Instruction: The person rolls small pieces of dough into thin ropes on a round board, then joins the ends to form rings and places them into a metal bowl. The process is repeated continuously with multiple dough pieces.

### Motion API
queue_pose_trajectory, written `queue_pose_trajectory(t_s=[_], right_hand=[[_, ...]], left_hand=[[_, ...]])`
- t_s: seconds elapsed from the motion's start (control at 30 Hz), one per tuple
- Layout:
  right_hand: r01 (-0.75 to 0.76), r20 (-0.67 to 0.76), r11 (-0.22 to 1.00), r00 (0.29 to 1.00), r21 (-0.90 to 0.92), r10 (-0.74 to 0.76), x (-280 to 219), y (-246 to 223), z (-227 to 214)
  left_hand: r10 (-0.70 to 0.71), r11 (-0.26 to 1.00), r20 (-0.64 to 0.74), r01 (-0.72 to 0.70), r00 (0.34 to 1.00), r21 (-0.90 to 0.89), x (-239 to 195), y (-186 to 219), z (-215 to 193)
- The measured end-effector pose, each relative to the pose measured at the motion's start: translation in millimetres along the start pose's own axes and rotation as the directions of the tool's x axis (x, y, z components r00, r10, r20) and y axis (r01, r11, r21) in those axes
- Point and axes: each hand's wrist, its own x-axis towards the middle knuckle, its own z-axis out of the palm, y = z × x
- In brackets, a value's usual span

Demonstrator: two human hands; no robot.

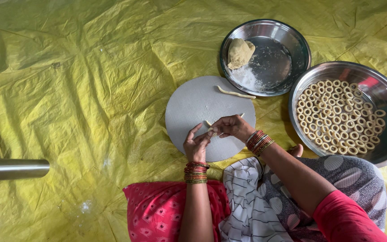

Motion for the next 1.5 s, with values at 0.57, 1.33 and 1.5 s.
queue_pose_trajectory(t_s=[0.57,1.33,1.5], right_hand=[[0.314,-0.278,0.914,0.93,0.258,-0.241,-51.5,-65.8,-55.9],[-0.847,-0.918,0.41,0.203,-0.339,-0.339,-250.3,89.8,-387.3],[-0.864,-0.95,0.396,0.266,-0.31,-0.164,-240.3,100.1,-392.6]], left_hand=[[0.038,0.989,0.025,-0.042,0.999,0.145,6.4,-11.9,-10.0],[0.068,0.916,-0.132,-0.009,0.989,0.401,-5.8,-2.3,5.0],[0.078,0.898,-0.132,-0.012,0.988,0.44,-5.8,-1.7,8.0]])
